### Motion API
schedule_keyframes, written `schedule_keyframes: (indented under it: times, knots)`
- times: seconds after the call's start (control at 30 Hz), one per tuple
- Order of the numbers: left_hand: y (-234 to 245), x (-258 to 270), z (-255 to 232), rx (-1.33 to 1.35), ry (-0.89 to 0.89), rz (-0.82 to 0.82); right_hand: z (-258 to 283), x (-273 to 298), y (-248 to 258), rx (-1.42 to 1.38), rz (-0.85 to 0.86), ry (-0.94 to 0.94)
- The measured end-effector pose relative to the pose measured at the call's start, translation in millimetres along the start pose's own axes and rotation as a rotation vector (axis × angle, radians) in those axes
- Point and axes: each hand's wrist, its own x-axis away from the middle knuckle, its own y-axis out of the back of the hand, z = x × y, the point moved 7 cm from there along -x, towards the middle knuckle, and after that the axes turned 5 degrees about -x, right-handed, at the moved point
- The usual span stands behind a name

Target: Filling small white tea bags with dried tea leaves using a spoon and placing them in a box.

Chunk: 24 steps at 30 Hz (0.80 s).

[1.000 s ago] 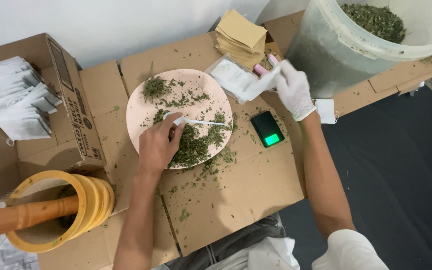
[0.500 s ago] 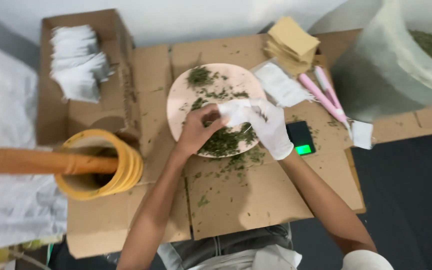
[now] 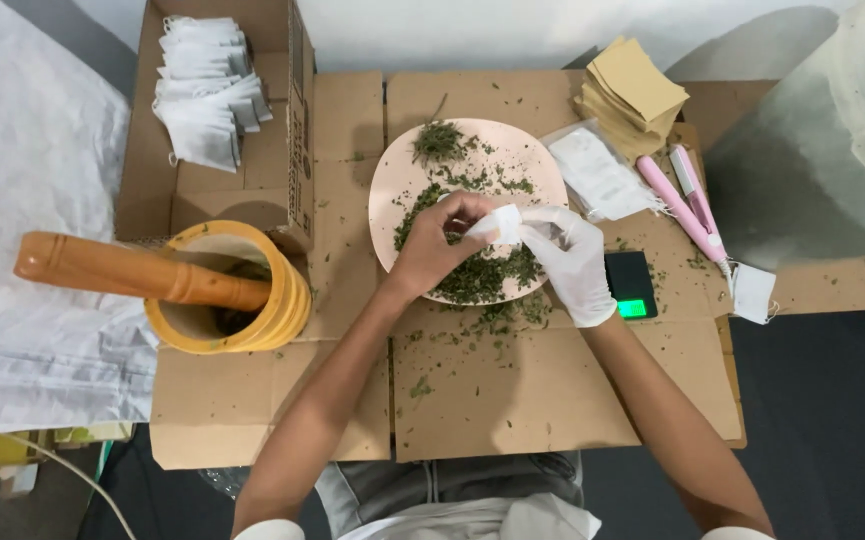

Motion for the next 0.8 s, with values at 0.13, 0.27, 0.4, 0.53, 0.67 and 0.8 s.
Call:
schedule_keyframes:
  times: [0.13,0.27,0.4,0.53,0.67,0.8]
  knots:
    - [-3,3,-19,0.078,-0.033,0.015,8,6,-5,-0.003,0.030,-0.023]
    - [1,-3,-9,-0.045,-0.063,-0.015,22,9,-8,0.010,0.021,-0.054]
    - [3,-3,-19,-0.108,-0.084,-0.044,23,10,-6,0.026,0.036,-0.001]
    - [5,-2,-12,-0.088,-0.083,-0.065,24,8,-8,0.049,0.024,0.022]
    - [3,-1,-2,0.031,-0.024,-0.064,33,9,-11,0.128,0.047,0.151]
    - [-6,2,7,0.027,-0.001,-0.064,30,8,-13,0.065,0.106,0.170]
